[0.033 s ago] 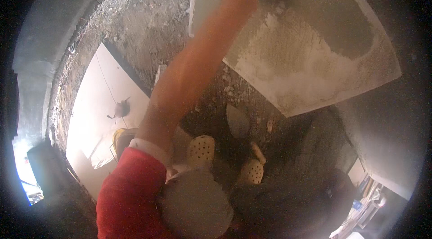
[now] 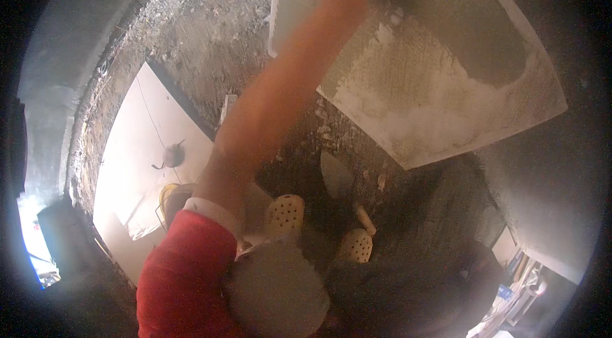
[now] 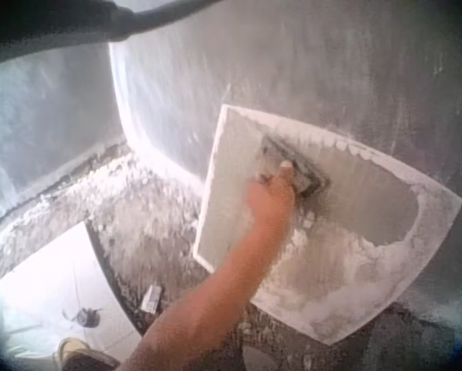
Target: The person scoops adhesive from a bucket with a trowel and spreads it onto a large tile. They place the tile onto the prepared floor, tap it with a rubber mallet to level it, and insert tile spacers between adjacent tiles.
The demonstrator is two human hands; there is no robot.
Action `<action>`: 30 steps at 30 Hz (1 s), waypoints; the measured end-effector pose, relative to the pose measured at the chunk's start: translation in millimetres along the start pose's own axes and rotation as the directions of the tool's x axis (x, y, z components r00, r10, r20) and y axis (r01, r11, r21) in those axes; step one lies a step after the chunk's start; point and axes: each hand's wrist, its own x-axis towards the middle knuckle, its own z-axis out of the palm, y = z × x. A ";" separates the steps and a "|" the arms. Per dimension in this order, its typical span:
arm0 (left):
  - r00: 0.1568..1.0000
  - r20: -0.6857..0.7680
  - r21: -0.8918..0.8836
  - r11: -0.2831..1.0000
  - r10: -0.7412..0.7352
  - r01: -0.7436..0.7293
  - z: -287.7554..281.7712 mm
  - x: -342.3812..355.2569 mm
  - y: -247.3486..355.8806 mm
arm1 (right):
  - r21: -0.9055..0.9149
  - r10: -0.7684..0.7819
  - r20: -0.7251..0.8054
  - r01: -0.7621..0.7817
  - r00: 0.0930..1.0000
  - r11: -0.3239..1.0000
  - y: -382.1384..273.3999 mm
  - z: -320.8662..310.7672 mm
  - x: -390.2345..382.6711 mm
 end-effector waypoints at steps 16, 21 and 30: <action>0.985 -0.120 -0.487 0.872 -0.127 0.053 -32.6 5.1 -110.8 | 0.313 -0.043 0.288 -0.052 0.957 0.948 5.1 -15.1 15.6; 0.971 -0.081 -0.464 0.854 0.226 -0.237 -12.5 37.2 -28.4 | 0.352 -0.065 0.350 -0.067 0.934 0.934 7.9 -14.6 16.8; 0.907 0.288 -0.723 0.691 0.308 -0.005 -18.6 22.2 -51.8 | 0.167 0.029 0.035 -0.034 0.999 0.985 14.5 -7.1 -0.8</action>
